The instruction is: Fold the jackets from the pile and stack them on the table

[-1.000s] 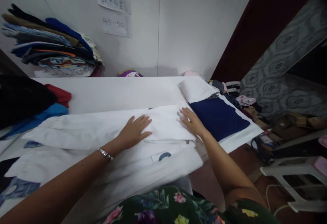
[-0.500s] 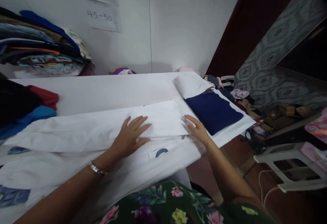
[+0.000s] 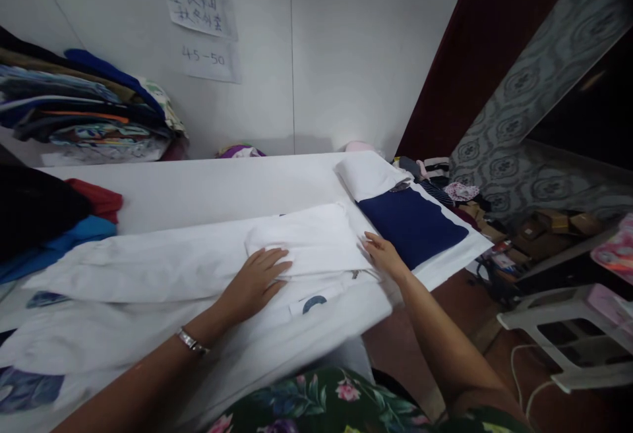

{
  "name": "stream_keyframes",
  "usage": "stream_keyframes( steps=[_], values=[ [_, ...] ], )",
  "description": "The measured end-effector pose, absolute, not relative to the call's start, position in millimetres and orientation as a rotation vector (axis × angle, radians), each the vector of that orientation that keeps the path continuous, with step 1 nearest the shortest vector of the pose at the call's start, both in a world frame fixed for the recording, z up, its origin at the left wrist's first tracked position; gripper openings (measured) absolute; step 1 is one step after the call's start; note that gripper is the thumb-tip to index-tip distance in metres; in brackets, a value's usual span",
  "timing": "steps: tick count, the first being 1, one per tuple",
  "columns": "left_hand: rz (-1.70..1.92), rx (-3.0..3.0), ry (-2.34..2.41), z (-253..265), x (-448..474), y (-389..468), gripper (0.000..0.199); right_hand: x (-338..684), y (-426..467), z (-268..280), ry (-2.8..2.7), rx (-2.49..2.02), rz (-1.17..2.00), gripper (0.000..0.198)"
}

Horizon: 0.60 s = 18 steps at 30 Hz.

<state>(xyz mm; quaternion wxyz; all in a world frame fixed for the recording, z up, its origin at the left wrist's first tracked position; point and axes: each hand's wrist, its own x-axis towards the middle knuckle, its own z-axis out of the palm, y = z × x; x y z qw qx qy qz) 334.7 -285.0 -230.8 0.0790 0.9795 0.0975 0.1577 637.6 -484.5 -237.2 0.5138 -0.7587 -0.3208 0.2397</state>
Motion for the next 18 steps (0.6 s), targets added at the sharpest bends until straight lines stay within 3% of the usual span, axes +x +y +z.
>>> stream_keyframes(
  steps=[6, 11, 18],
  values=[
    [0.570, 2.923, 0.414, -229, 325, -287, 0.036, 652, -442, -219, -0.600, -1.969, 0.783, 0.071],
    [0.542, 2.911, 0.433, -228, 323, -289, 0.035, 641, -425, -216, -0.589, -1.772, 1.073, 0.042],
    [0.432, 2.884, 0.329, -204, 347, -310, 0.041, 677, -437, -182, -0.620, -1.775, 0.813, 0.035]
  ],
)
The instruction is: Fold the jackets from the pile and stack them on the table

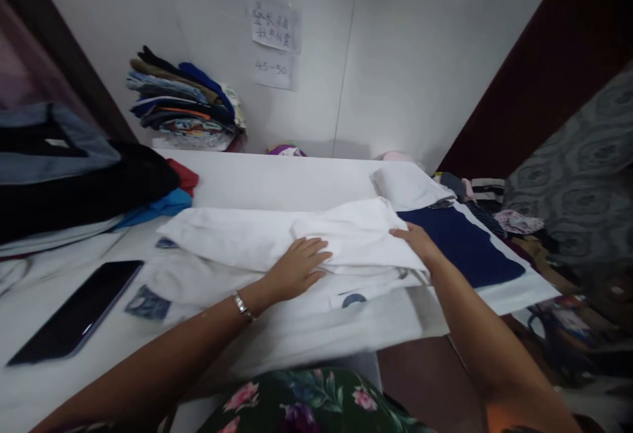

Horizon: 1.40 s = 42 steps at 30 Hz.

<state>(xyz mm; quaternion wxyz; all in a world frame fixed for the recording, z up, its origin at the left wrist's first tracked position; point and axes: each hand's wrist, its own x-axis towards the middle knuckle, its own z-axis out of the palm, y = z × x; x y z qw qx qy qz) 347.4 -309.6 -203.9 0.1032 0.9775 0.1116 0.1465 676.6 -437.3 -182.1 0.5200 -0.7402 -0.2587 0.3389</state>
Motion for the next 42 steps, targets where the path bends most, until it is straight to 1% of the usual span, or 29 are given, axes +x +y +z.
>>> stream_keyframes(
  steps=[3, 6, 7, 11, 13, 15, 16, 17, 19, 21, 23, 25, 27, 29, 33, 36, 39, 40, 42],
  values=[
    [0.334, 2.869, 0.294, -203, 362, -322, 0.047, 720, -454, -171, -0.658, -2.001, 0.599, 0.034],
    [0.257, 2.872, 0.282, -211, 368, -333, 0.048, 757, -472, -179, -0.687, -2.271, 0.389, 0.029],
    [0.254, 2.879, 0.273, -214, 368, -335, 0.048, 766, -477, -184, -0.706, -2.341, 0.332, 0.030],
    [0.288, 2.886, 0.240, -215, 357, -339, 0.044, 784, -489, -202, -0.829, -2.479, 0.222, 0.044],
    [0.334, 2.867, 0.293, -210, 344, -334, 0.040, 785, -489, -203, -0.882, -2.540, 0.103, 0.052],
    [0.443, 2.841, 0.451, -204, 327, -325, 0.037, 775, -487, -198, -0.989, -2.512, -0.109, 0.059],
    [0.520, 2.821, 0.566, -201, 317, -320, 0.035, 765, -484, -194, -1.074, -2.432, -0.213, 0.059],
    [0.608, 2.791, 0.701, -200, 305, -313, 0.035, 751, -481, -190, -1.170, -2.313, -0.301, 0.056],
    [0.791, 2.695, 0.994, -198, 282, -302, 0.036, 711, -472, -182, -1.363, -2.020, -0.372, 0.049],
    [0.951, 2.557, 1.269, -199, 260, -295, 0.040, 664, -461, -178, -1.538, -1.774, -0.331, 0.044],
    [1.014, 2.372, 1.478, -200, 244, -294, 0.046, 618, -448, -179, -1.724, -1.608, -0.217, 0.040],
    [0.939, 2.145, 1.596, -201, 234, -297, 0.054, 583, -435, -190, -1.861, -1.530, -0.117, 0.042],
    [0.777, 1.938, 1.631, -202, 229, -302, 0.062, 562, -421, -207, -2.011, -1.558, -0.037, 0.046],
    [0.634, 1.823, 1.623, -203, 228, -307, 0.067, 553, -409, -227, -2.153, -1.657, 0.005, 0.048],
    [0.478, 1.860, 1.576, -203, 230, -313, 0.067, 553, -400, -254, -2.264, -1.797, -0.045, 0.048],
    [0.530, 1.860, 1.432, -206, 227, -318, 0.077, 555, -402, -258, -2.249, -1.788, -0.078, 0.047],
    [0.644, 1.816, 1.116, -213, 219, -322, 0.091, 555, -404, -257, -2.216, -1.765, -0.060, 0.046],
    [0.655, 1.816, 1.047, -215, 215, -323, 0.092, 556, -404, -257, -2.203, -1.758, -0.046, 0.046],
    [0.648, 1.825, 1.031, -217, 209, -323, 0.088, 556, -405, -257, -2.181, -1.747, -0.013, 0.047]
  ],
)
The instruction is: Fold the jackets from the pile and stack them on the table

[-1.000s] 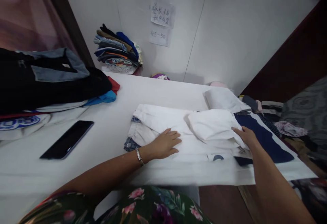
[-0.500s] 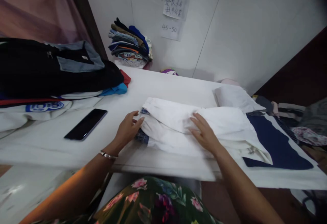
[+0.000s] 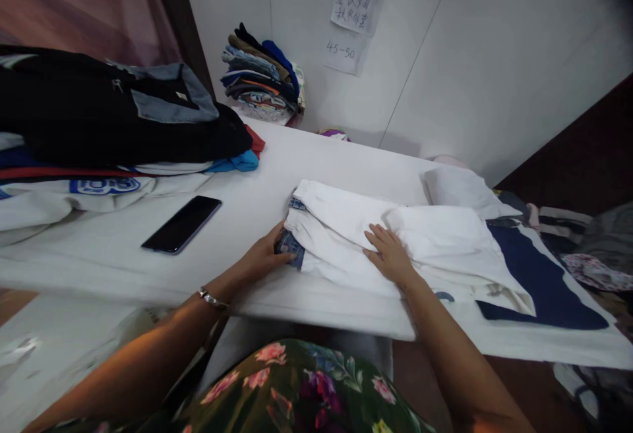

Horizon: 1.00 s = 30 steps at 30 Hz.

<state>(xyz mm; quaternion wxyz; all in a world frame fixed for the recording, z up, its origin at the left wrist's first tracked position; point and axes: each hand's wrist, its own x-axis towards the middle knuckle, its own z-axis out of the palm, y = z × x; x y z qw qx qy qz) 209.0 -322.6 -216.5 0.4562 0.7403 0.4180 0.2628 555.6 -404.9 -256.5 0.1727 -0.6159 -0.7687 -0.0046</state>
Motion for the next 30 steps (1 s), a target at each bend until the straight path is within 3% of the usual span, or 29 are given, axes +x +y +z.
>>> stream_keyframes(
  steps=[3, 15, 24, 30],
  values=[
    [0.635, 1.789, 1.086, -214, 201, -317, 0.080, 555, -406, -256, -2.167, -1.724, 0.028, 0.047],
    [0.595, 1.657, 1.073, -215, 195, -318, 0.078, 553, -408, -256, -2.125, -1.716, 0.114, 0.047],
    [0.569, 1.970, 1.271, -202, 218, -299, 0.060, 489, -359, -219, -2.080, -1.586, 0.289, 0.060],
    [0.588, 1.893, 1.219, -216, 221, -287, 0.046, 452, -338, -241, -2.220, -1.618, 0.234, 0.061]
  ],
)
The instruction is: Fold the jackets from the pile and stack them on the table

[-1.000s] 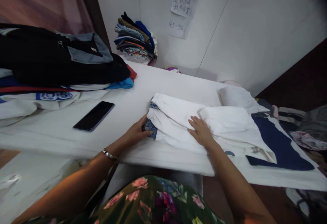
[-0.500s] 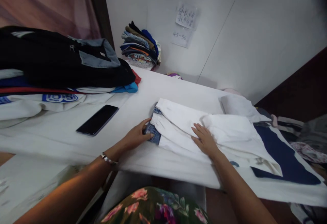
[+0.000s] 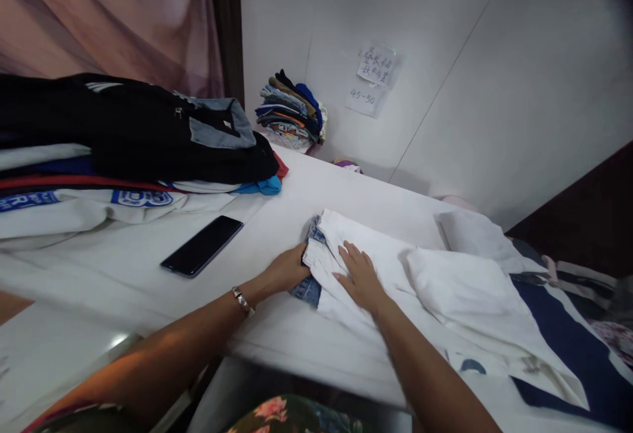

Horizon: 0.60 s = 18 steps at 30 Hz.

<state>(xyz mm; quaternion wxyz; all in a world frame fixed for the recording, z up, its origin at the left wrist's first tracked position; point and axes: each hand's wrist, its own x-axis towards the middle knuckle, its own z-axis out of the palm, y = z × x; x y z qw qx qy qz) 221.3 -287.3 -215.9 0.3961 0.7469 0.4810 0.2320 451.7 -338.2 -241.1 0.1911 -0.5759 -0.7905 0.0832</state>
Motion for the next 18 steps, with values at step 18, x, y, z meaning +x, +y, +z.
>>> stream_keyframes(
  steps=[18],
  values=[
    [0.679, 1.173, 0.856, -217, 234, -268, 0.069, 460, -341, -246, -1.589, -1.470, 0.689, 0.064]
  ],
)
